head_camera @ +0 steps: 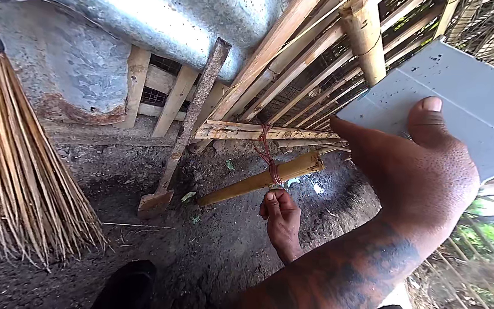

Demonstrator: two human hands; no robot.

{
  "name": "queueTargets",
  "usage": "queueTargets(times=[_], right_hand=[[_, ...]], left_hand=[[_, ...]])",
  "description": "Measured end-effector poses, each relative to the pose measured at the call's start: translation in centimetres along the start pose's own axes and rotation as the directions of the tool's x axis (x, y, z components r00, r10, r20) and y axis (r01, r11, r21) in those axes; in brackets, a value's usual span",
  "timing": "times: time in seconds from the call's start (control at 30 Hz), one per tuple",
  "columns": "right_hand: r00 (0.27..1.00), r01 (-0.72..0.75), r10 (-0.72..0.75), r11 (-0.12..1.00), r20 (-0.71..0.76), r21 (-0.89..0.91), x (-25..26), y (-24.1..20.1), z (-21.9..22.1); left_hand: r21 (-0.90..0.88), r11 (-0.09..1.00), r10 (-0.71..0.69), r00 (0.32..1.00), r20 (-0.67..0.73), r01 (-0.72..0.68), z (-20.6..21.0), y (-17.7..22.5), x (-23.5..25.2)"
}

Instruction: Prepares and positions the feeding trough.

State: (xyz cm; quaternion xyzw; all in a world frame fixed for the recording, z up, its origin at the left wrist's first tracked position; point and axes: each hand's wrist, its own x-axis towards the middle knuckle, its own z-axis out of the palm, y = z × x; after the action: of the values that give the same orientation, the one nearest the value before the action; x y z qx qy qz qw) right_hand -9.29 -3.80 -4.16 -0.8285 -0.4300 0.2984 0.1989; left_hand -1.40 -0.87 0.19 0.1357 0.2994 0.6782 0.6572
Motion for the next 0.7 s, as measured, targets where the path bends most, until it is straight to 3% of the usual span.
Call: queueTargets(times=[0.07, 0.17, 0.27, 0.4, 0.47, 0.53, 0.6, 0.7], right_hand=[[1.000, 0.012, -0.011, 0.999, -0.009, 0.051, 0.3, 0.2, -0.3], [0.987, -0.051, 0.097, 0.946, -0.131, 0.320, 0.7, 0.2, -0.5], [0.969, -0.057, 0.137, 0.935, -0.208, 0.350, 1.4, 0.4, -0.6], [0.965, -0.095, 0.183, 0.913, -0.189, 0.397, 1.7, 0.6, -0.8], [0.975, -0.068, 0.120, 0.962, -0.187, 0.266, 1.6, 0.4, -0.8], [0.983, -0.008, 0.007, 1.000, -0.185, -0.001, 1.6, 0.5, -1.0], [0.982, 0.034, -0.078, 0.968, -0.169, -0.250, 1.4, 0.6, -0.9], [0.926, 0.082, -0.192, 0.943, -0.325, -0.324, 0.3, 0.2, 0.0]], left_hand=[[0.038, 0.997, 0.065, 0.997, -0.036, -0.064, 0.3, -0.4, 0.3], [-0.023, 1.000, -0.019, 1.000, 0.018, 0.020, 0.1, 0.4, 0.0], [-0.033, 0.999, -0.039, 0.999, 0.024, 0.039, -0.1, 0.7, 0.0], [-0.010, 0.999, -0.047, 0.999, 0.023, 0.047, -0.2, 0.7, 0.0], [0.025, 1.000, -0.009, 1.000, 0.002, 0.009, -0.1, 0.3, 0.1], [0.078, 0.994, 0.079, 0.995, -0.059, -0.074, 0.3, -0.5, 0.4], [0.097, 0.990, 0.107, 0.991, -0.078, -0.100, 0.5, -0.9, 0.5], [0.144, 0.988, 0.061, 0.998, -0.017, -0.058, 0.0, -0.5, 0.1]])
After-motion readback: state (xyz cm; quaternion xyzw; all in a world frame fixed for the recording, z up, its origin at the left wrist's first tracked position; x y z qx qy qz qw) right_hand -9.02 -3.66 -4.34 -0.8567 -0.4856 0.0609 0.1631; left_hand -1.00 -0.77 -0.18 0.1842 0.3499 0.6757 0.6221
